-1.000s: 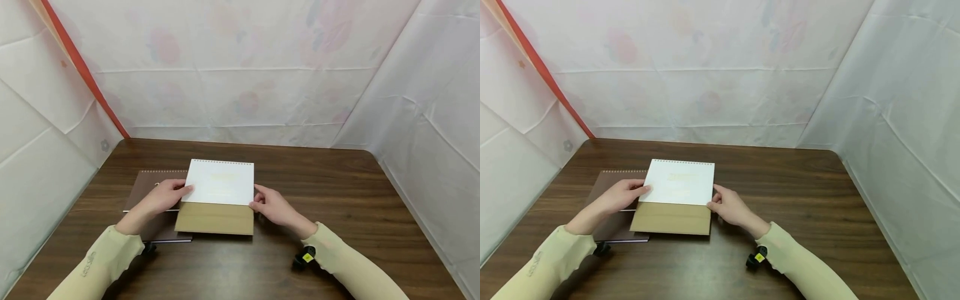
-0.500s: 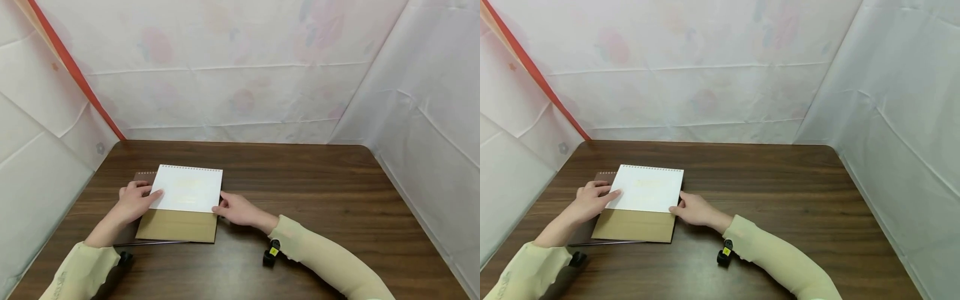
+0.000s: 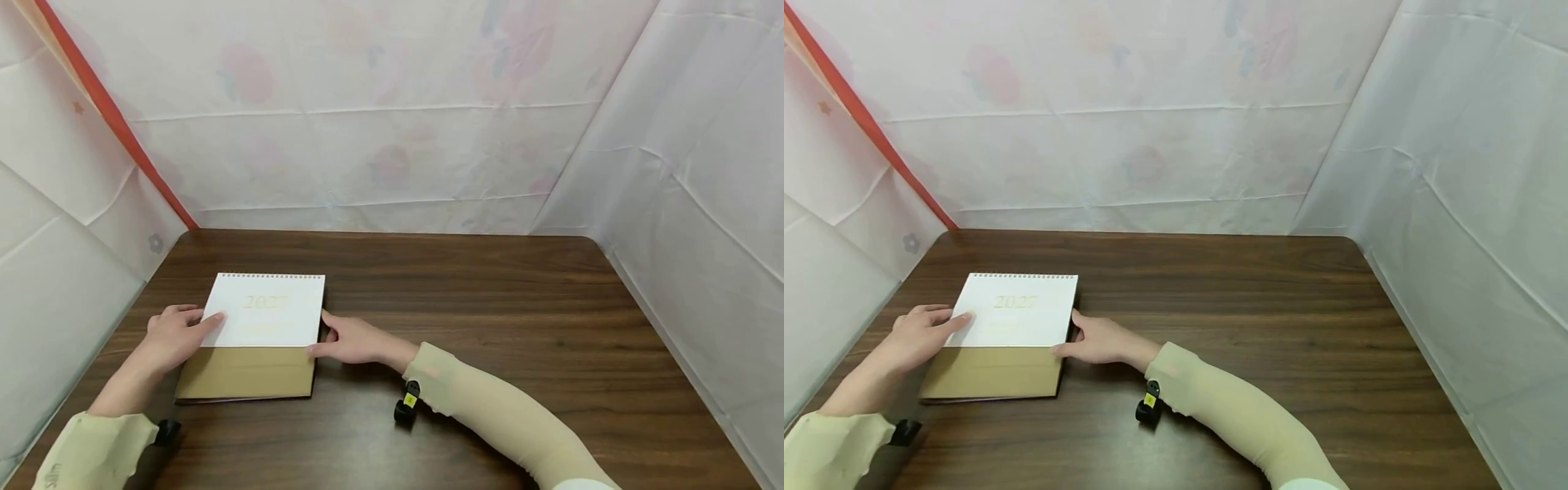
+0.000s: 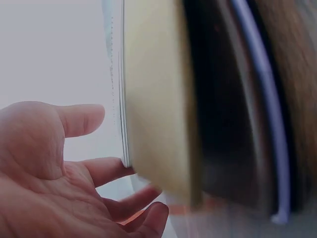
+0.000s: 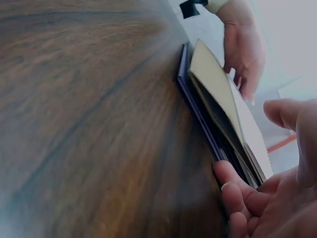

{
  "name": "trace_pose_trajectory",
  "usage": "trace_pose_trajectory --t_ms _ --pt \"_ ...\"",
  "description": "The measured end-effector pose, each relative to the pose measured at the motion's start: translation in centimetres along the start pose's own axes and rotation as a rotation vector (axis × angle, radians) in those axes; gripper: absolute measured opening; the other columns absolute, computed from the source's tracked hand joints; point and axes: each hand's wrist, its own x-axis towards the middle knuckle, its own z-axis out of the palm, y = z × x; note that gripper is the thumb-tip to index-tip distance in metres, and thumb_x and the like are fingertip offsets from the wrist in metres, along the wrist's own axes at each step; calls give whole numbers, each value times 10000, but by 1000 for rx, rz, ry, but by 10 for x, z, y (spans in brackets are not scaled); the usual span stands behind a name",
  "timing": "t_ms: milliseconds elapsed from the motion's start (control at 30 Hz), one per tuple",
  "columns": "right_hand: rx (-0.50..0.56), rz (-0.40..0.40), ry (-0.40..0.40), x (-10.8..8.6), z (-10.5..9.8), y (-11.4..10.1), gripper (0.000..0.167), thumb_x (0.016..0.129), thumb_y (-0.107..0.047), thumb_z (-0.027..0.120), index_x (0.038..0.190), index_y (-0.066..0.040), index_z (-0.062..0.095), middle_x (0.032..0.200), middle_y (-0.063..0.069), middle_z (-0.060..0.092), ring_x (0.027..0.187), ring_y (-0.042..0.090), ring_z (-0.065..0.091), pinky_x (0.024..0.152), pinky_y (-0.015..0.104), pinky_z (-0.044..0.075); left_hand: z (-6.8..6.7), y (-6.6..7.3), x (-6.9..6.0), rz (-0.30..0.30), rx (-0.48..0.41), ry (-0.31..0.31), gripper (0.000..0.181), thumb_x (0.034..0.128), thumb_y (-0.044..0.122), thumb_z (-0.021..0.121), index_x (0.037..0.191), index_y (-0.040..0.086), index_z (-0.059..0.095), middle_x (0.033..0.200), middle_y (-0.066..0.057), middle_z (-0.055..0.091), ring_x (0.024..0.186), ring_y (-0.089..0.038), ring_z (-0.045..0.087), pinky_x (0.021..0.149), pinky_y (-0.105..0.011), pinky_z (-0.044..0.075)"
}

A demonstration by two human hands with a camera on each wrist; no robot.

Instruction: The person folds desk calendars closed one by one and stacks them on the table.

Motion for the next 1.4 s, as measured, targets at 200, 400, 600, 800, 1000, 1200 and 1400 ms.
trace_pose_trajectory --t_ms 200,400,600,800,1000,1200,1400 --pt "-24 47 -15 7 7 -9 934 909 -577 629 1605 -159 167 865 -128 602 713 43 575 681 204 453 -4 -6 -5 -29 -1 6 823 1042 528 374 1358 -232 391 1397 -448 256 1245 -700 149 953 -731 225" --pt "-46 61 -15 11 8 -13 946 900 -560 652 1606 -151 172 830 -117 604 703 44 577 660 205 452 -5 -6 -6 11 6 -20 752 1051 497 379 1356 -188 452 1355 -437 408 1179 -554 442 851 -600 426" --pt "-61 30 -3 14 10 -15 916 893 -509 679 1595 -168 197 780 -96 609 692 43 574 642 205 448 -2 -7 -5 18 45 2 715 1049 484 390 1305 -171 521 1297 -413 490 1063 -468 542 751 -491 458" --pt "-117 11 14 15 13 -19 883 892 -474 686 1566 -143 220 808 -57 652 739 67 595 687 218 461 0 -8 -7 -15 46 -13 784 1046 510 372 1363 -205 426 1349 -451 401 1178 -575 450 843 -604 444" --pt "-179 47 38 15 15 -27 884 877 -503 684 1546 -137 237 1185 68 673 961 118 631 783 261 487 3 -5 -7 -12 58 0 760 1044 501 392 1351 -191 457 1316 -444 446 1089 -517 532 760 -518 481" --pt "-191 64 25 15 14 -29 899 888 -512 671 1558 -115 223 1156 66 679 949 134 638 767 272 490 6 -4 -8 -15 82 32 772 1035 511 406 1293 -213 479 1247 -454 466 999 -485 542 728 -509 474" --pt "-111 29 2 12 6 -26 773 929 -412 671 1532 -103 298 792 -29 634 690 96 588 679 229 461 9 1 -5 -2 123 53 856 1026 550 381 1326 -251 391 1279 -483 358 1143 -617 408 884 -681 385"
